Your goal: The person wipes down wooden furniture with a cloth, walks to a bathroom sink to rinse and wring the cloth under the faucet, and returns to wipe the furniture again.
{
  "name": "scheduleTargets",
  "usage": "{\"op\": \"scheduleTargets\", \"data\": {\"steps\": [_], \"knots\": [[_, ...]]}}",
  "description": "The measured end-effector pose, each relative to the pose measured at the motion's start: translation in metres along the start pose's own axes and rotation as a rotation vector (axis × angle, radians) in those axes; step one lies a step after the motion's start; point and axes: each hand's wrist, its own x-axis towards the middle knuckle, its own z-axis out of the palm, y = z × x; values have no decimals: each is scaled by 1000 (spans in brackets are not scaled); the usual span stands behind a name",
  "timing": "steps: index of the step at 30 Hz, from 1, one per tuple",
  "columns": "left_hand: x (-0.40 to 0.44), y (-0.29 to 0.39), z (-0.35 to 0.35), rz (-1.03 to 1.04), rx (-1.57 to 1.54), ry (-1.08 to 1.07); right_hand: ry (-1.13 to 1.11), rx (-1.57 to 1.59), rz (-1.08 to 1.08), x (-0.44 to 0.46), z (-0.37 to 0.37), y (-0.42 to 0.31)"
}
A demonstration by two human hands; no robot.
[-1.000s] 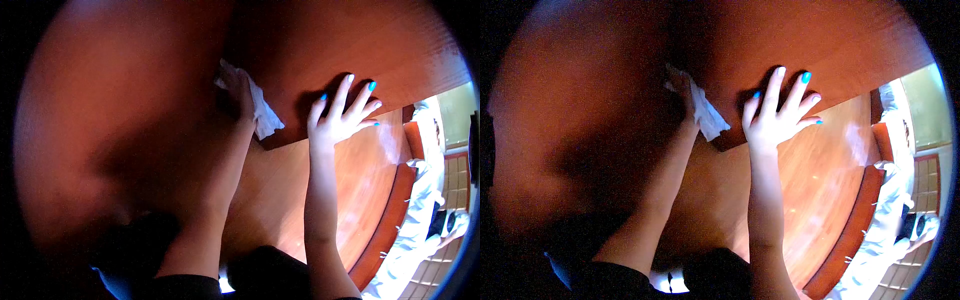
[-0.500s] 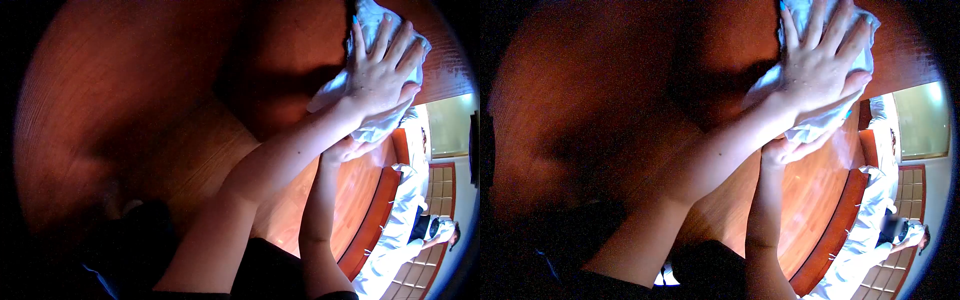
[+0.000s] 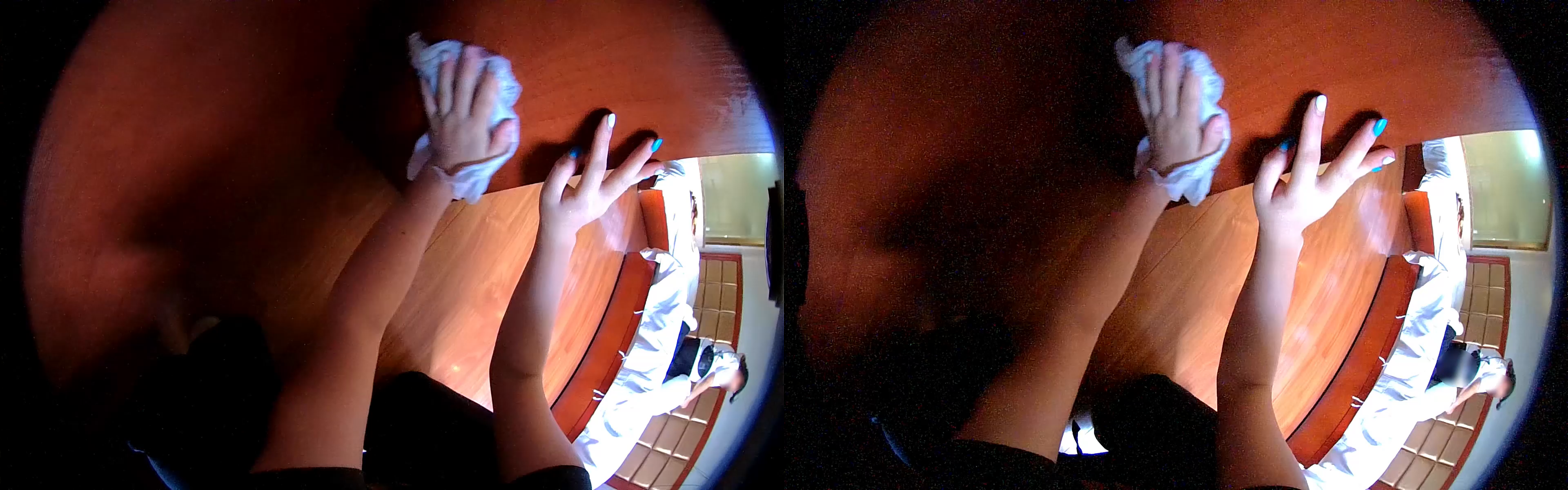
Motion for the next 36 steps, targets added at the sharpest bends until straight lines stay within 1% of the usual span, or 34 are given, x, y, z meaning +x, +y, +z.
{"op": "scheduleTargets", "data": {"steps": [2, 5, 7, 8, 11, 14, 17, 21, 22, 23, 24, 25, 27, 28, 29, 32, 35, 36], "knots": [[-28, -25, 5, -5, -19, 6, -1, 17, 0, -2, 2, 1], [-68, -46, -1, -117, 47, -161, -12, 48, 6, -4, 0, 0], [-92, -59, 1, -143, 87, -217, -18, 53, 16, -3, -1, -2], [-94, -59, -2, -124, 92, -230, -23, 61, 13, -3, -2, -2], [-96, -54, -2, -144, 125, -233, -54, 72, 4, -3, -4, -1], [-91, -34, 1, -293, 27, -206, -45, 73, -9, -3, -2, -1], [-83, -12, 11, -345, 25, -103, -29, 76, -9, -4, -1, -2], [-63, 26, 10, -260, 24, -105, 9, 152, 27, -4, -1, -1], [-58, 38, 13, -249, 0, -46, 32, 210, 35, -3, -1, -3], [-54, 50, 14, -250, -16, -49, 55, 267, 45, -1, -3, -4], [-50, 59, 19, -211, 21, -36, 75, 325, 55, -1, -4, -5], [-46, 67, 25, -172, 58, -20, 140, 358, 30, -1, -3, -3], [-33, 87, 27, -111, 136, -55, 189, 423, 31, 0, -9, -3], [-27, 93, 25, -66, 150, -85, 217, 368, 25, 2, -13, -1], [-20, 97, 27, -7, 184, -29, 250, 355, 14, 3, -17, 2], [-3, 108, 30, 54, 180, 66, 257, 375, -23, 10, -28, 8], [0, 103, 19, 51, 96, 2, 228, 352, -58, 11, -32, 9], [-1, 100, 20, 61, 95, 24, 227, 370, -66, 9, -31, 11]]}}
